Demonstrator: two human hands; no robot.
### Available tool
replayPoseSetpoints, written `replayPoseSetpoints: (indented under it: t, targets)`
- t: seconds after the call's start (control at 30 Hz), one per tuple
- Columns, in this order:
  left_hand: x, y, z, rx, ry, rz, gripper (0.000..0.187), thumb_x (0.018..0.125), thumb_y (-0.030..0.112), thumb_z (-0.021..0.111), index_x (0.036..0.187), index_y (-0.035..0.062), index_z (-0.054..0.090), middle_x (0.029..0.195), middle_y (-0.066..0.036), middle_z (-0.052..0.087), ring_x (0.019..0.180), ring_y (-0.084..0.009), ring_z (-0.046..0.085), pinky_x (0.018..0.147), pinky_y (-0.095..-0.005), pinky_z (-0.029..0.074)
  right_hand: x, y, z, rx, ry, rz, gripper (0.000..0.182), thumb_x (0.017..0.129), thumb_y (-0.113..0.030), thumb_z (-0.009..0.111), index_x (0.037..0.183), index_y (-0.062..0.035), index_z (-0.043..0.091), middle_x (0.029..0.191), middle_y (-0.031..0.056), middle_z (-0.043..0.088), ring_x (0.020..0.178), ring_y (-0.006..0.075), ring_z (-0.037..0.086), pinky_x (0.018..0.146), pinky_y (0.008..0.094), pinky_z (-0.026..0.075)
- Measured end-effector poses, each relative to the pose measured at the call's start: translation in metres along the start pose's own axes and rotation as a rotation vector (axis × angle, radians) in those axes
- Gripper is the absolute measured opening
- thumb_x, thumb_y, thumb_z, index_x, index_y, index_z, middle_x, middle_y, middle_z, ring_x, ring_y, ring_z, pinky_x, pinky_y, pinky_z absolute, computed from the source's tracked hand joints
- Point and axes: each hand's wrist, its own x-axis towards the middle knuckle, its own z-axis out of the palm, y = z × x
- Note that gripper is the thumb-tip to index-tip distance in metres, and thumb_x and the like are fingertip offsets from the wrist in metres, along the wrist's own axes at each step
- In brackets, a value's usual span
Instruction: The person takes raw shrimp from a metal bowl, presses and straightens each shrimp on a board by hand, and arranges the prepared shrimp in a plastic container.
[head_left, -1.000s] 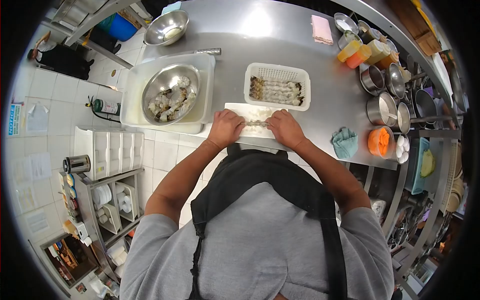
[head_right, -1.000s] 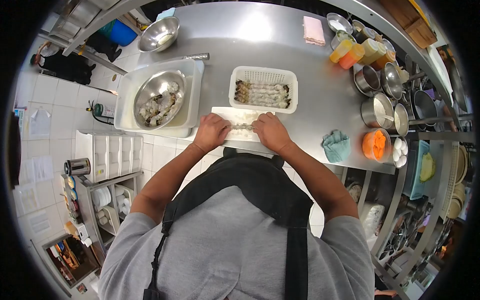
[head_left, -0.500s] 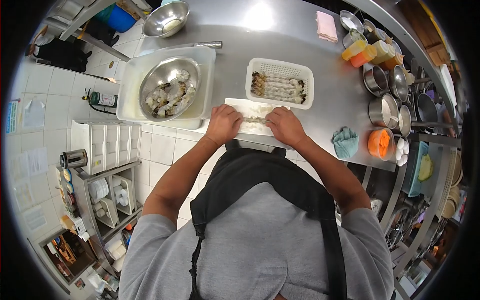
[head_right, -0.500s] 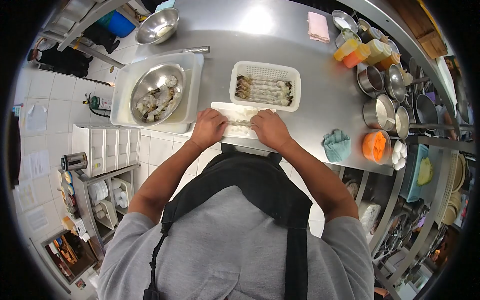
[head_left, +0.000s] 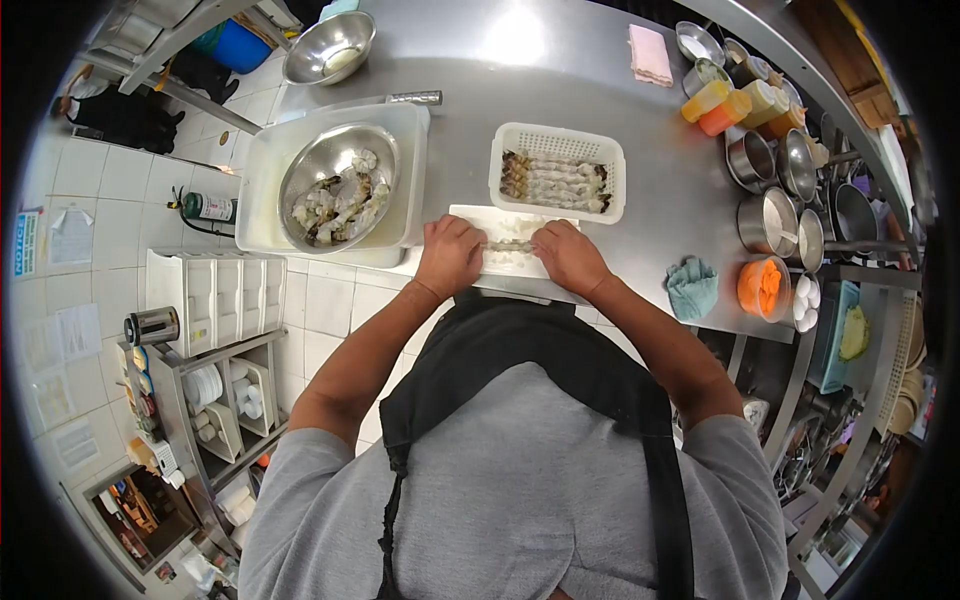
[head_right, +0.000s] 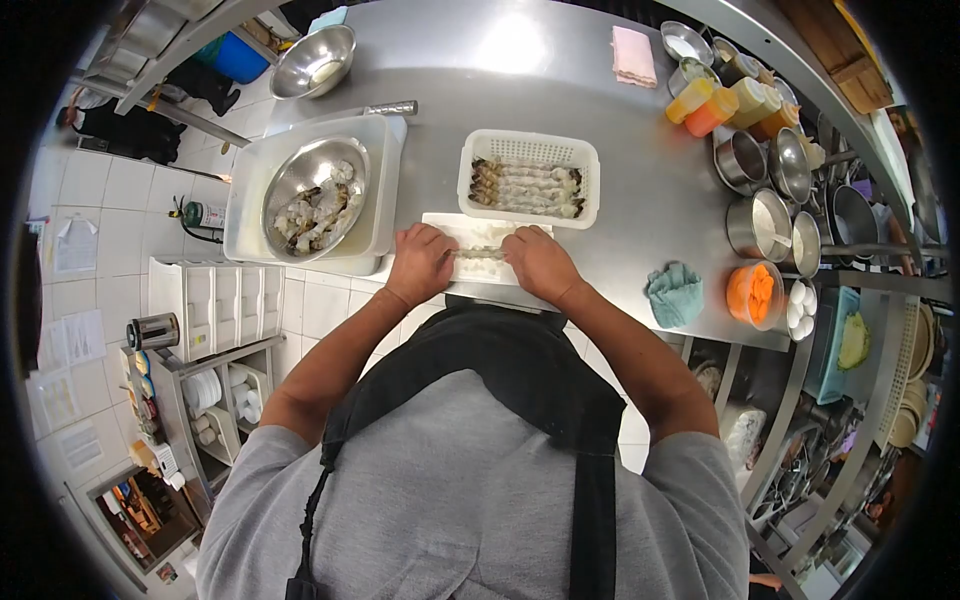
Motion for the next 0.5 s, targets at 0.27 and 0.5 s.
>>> replayPoseSetpoints:
  t: [0.27, 0.5]
  targets:
    - [0.027, 0.038, 0.022, -0.141, -0.096, 0.073, 0.016, 0.084, 0.011, 0.08, 0.099, 0.0167, 0.079, 0.112, -0.004, 0.068, 0.118, -0.0312, 0.061, 0.096, -0.049, 0.045, 0.002, 0.004, -0.001, 0.076, -0.003, 0.017, 0.018, 0.097, -0.011, 0.072, 0.113, -0.0059, 0.067, 0.109, 0.0152, 0.067, 0.113, 0.0383, 0.064, 0.099, 0.0504, 0.054]
    - [0.028, 0.04, 0.018, -0.092, -0.111, 0.018, 0.017, 0.082, 0.012, 0.081, 0.099, 0.0159, 0.079, 0.113, -0.004, 0.068, 0.119, -0.0312, 0.061, 0.097, -0.0493, 0.045, 0.0, 0.001, 0.0, 0.093, 0.023, 0.021, 0.019, 0.095, -0.01, 0.073, 0.112, -0.0059, 0.065, 0.11, 0.0159, 0.066, 0.112, 0.0391, 0.064, 0.098, 0.0508, 0.054]
